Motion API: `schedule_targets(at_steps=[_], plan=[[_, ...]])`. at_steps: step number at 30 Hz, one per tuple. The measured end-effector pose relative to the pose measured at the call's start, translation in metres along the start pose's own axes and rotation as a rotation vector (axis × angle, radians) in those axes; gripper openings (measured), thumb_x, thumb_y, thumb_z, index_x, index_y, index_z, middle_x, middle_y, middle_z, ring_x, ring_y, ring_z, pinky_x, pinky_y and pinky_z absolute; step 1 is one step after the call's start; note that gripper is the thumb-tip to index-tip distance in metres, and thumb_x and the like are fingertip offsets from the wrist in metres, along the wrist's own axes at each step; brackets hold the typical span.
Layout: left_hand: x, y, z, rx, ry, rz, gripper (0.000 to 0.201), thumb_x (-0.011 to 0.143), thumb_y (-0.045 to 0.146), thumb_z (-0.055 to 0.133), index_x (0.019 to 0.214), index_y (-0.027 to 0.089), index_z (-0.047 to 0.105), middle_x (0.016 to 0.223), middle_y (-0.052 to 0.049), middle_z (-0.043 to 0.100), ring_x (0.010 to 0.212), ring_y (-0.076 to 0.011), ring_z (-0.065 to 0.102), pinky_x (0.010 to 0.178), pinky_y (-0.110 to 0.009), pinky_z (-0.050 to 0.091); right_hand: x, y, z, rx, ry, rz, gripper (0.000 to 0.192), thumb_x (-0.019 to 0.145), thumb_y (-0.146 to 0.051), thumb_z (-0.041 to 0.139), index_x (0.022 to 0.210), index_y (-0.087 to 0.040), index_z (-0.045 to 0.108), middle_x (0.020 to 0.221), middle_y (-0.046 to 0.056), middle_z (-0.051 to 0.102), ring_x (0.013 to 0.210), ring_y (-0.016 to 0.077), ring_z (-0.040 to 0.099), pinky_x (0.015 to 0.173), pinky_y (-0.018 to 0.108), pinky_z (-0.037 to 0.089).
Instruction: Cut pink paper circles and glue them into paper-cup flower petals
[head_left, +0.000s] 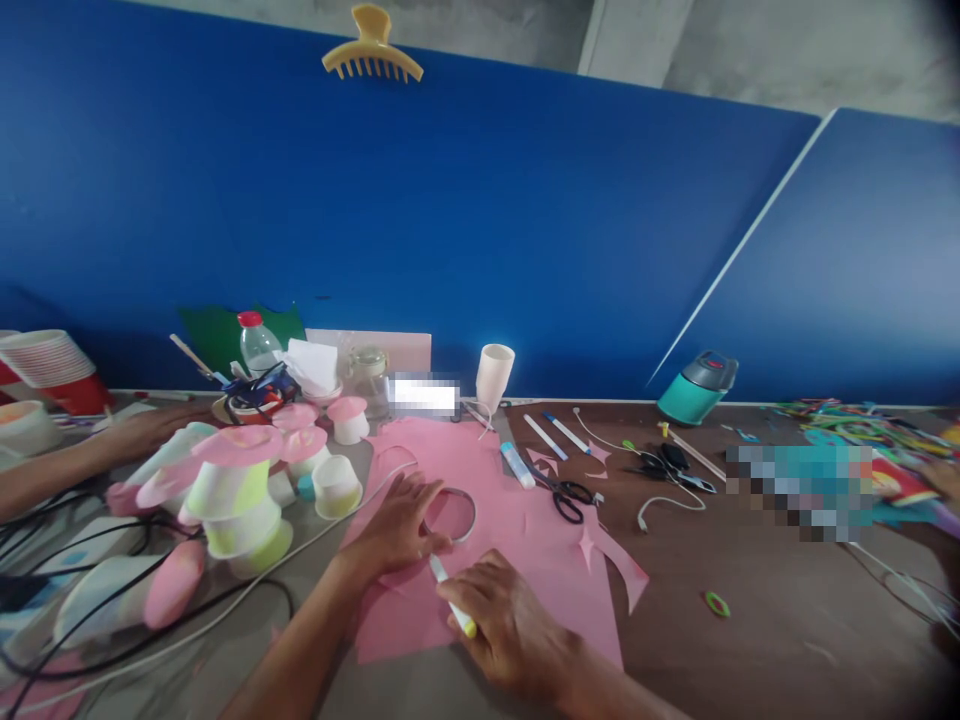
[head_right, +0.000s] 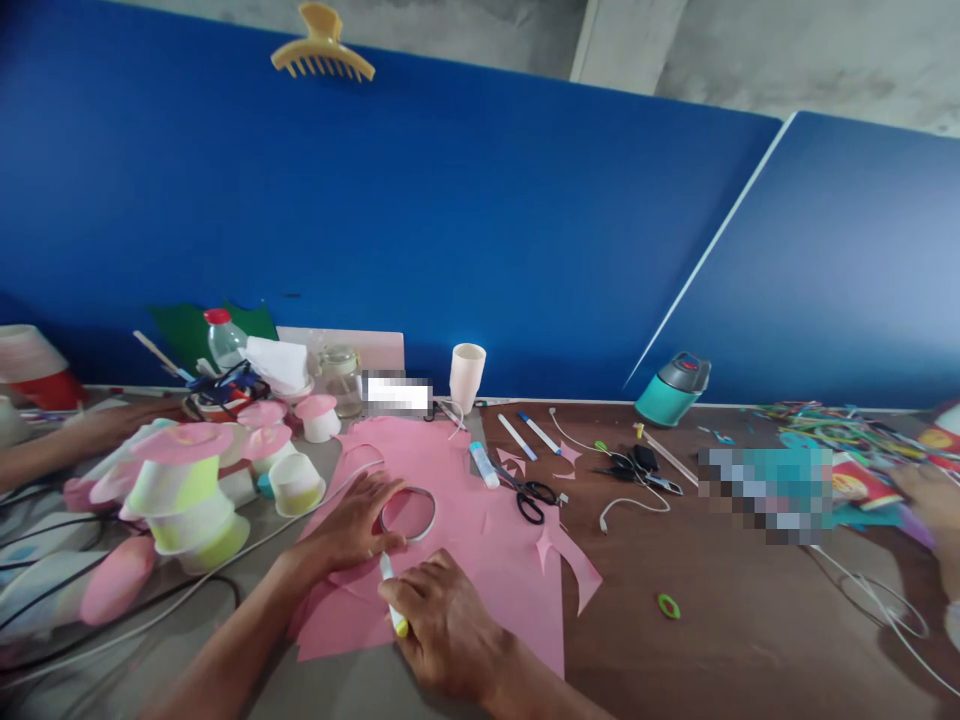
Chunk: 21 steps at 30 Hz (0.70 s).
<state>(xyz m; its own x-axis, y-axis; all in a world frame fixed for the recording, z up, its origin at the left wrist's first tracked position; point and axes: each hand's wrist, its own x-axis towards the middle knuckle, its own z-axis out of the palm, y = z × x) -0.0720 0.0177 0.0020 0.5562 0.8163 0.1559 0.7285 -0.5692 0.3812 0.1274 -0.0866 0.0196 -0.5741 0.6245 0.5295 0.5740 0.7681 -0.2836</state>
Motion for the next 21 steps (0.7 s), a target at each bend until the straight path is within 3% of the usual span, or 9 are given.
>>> schedule_targets(at_steps=[4,13,18,21], plan=[[0.0,0.002,-0.003,0.005,-0.014,-0.001,0.076,0.072,0.047,0.075,0.139,0.021,0.05,0.145,-0.015,0.052,0.141,-0.0372,0.037,0.118,-0.059,0.022,0.0,0.004,0.005,0.029,-0.072,-0.013,0.028,0.081,-0.009,0.05,0.105,-0.02,0.06,0.083,0.005,0.074,0.073,0.0203,0.066,0.071,0.034,0.042],[0.001,0.001,-0.002,0.017,-0.026,0.011,0.079,0.075,0.058,0.071,0.14,0.02,0.048,0.143,-0.016,0.053,0.14,-0.0377,0.037,0.118,-0.058,0.021,-0.021,0.021,-0.015,0.028,-0.016,0.066,0.029,0.086,-0.005,0.048,0.11,-0.018,0.057,0.084,0.005,0.073,0.071,0.0204,0.065,0.07,0.034,0.041],[0.0,0.006,-0.008,-0.005,-0.05,0.007,0.072,0.077,0.057,0.069,0.138,0.022,0.049,0.143,-0.015,0.052,0.139,-0.0361,0.038,0.118,-0.057,0.021,-0.032,0.039,-0.036,0.024,0.108,0.14,0.027,0.091,-0.01,0.046,0.113,-0.021,0.057,0.085,0.005,0.073,0.073,0.0205,0.066,0.07,0.033,0.047],[-0.001,0.009,-0.01,0.021,-0.048,0.003,0.068,0.078,0.051,0.07,0.136,0.022,0.051,0.143,-0.015,0.053,0.139,-0.0368,0.038,0.117,-0.058,0.021,-0.029,0.047,-0.048,0.115,0.197,0.261,0.023,0.095,-0.018,0.047,0.113,-0.022,0.06,0.089,0.005,0.073,0.077,0.0197,0.067,0.069,0.03,0.051]])
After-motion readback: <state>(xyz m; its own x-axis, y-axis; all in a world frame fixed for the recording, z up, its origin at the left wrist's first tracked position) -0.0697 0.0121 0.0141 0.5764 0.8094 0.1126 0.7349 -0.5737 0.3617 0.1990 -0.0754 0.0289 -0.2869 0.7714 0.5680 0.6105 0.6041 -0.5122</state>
